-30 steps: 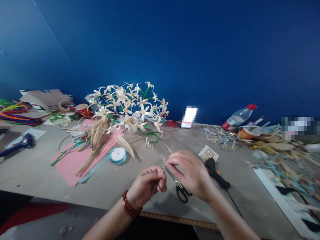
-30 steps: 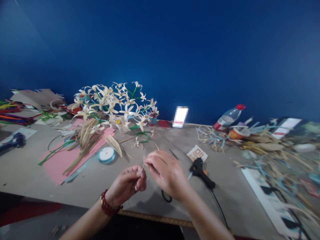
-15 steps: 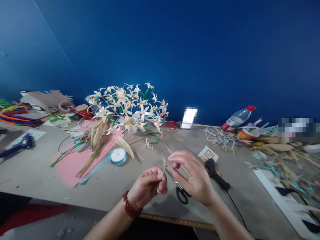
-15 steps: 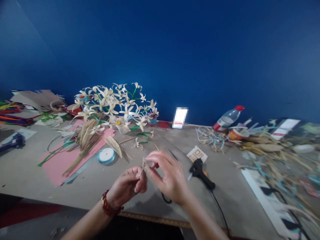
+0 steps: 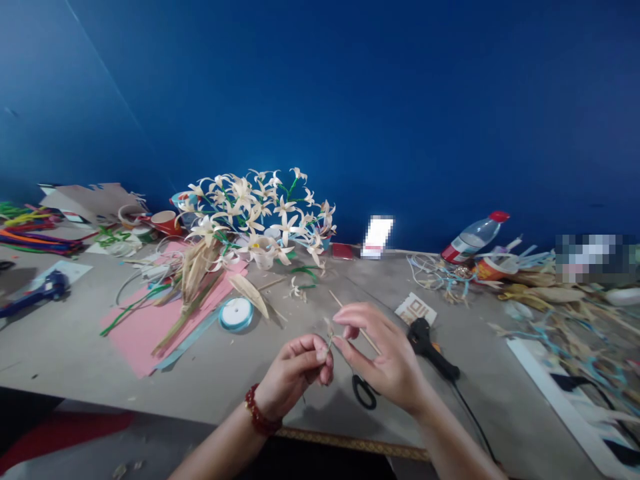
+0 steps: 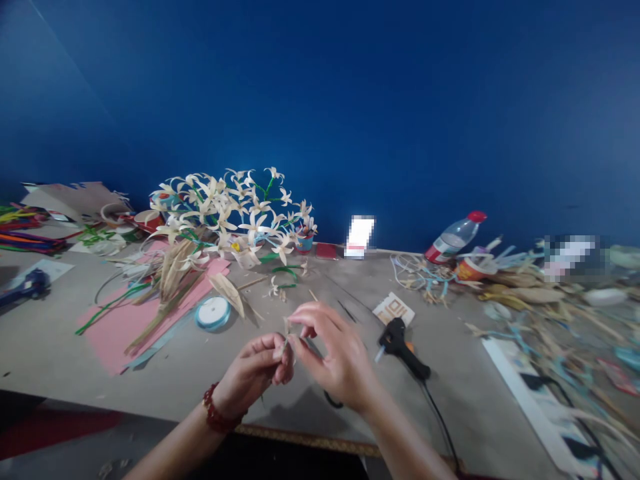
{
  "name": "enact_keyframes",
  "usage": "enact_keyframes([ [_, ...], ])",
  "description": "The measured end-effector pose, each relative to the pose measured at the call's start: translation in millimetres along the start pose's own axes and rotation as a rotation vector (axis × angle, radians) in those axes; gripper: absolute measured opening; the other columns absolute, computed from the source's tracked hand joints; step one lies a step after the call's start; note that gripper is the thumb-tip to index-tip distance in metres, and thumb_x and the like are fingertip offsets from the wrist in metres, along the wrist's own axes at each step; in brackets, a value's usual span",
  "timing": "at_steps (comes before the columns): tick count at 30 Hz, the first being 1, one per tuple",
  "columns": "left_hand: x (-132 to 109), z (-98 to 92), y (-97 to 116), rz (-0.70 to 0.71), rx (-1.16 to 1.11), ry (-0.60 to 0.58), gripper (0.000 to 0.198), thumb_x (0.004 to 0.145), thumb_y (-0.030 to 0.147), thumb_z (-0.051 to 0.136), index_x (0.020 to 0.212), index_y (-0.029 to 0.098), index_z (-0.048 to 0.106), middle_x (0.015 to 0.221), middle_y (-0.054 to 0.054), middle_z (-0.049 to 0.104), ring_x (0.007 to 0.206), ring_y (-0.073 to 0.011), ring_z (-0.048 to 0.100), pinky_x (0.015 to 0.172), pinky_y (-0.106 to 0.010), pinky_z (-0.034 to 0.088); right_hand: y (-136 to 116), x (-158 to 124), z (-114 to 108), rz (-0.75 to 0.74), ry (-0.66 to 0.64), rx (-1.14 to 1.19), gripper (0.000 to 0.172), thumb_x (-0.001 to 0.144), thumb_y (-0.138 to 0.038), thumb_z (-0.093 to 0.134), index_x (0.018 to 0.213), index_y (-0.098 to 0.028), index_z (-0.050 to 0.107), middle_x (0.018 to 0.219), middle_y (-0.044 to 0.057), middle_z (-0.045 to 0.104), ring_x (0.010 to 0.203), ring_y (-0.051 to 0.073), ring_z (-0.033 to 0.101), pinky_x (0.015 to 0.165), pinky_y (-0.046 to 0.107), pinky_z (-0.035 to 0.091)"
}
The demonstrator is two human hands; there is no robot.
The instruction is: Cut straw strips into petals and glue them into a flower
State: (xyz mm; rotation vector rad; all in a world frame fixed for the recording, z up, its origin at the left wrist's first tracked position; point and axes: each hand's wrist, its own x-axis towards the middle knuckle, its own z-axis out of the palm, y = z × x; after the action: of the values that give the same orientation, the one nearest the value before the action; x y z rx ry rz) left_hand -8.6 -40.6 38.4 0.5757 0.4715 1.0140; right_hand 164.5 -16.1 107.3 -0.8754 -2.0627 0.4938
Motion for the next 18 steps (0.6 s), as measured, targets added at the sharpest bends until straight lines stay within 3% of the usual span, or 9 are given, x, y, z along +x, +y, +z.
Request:
enact_keyframes([
  [8,1.8,-18.3,-0.8,0.18,0.227,-0.033,0.013,0.082,0.025,0.07,0.078,0.014,0.065,0.07,-0.002,0.062,0.061,-0.0103,0.056,0.06,-0.022,0.043,-0.8,-17.2,-8.4,0.002,-0.069,-0.019,0.046,0.084,-0.012,0.058,0.127,-0.024,0.05,0.109,0.008,0.06,0.085,0.018,0.063,0.089,0.036,0.051],
  [13,0.5,-22.0,8.1,0.337,0.503,-0.093,0.012,0.088,0.023,0.062,0.079,0.015,0.065,0.073,-0.003,0.063,0.065,-0.0114,0.058,0.063,-0.024,0.045,7.9,-26.3,-2.0,0.057,-0.026,0.012,0.041,0.084,-0.011,0.055,0.124,-0.022,0.052,0.095,0.006,0.061,0.102,0.023,0.06,0.1,0.043,0.043],
  [15,1.0,-20.5,11.1,0.391,0.615,-0.109,0.013,0.09,0.022,0.06,0.08,0.015,0.065,0.072,-0.003,0.063,0.067,-0.0121,0.058,0.065,-0.024,0.045,9.0,-28.0,1.7,0.072,-0.001,0.05,0.037,0.085,-0.01,0.054,0.12,-0.022,0.053,0.093,0.005,0.061,0.102,0.023,0.059,0.098,0.042,0.044],
  [18,2.5,-20.0,12.4,0.435,0.714,-0.099,0.015,0.09,0.024,0.059,0.081,0.014,0.065,0.072,-0.004,0.064,0.068,-0.0131,0.058,0.065,-0.025,0.045,8.2,-29.2,7.8,0.085,-0.004,0.114,0.03,0.085,-0.012,0.054,0.113,-0.023,0.056,0.106,0.007,0.061,0.086,0.018,0.061,0.084,0.034,0.05],
])
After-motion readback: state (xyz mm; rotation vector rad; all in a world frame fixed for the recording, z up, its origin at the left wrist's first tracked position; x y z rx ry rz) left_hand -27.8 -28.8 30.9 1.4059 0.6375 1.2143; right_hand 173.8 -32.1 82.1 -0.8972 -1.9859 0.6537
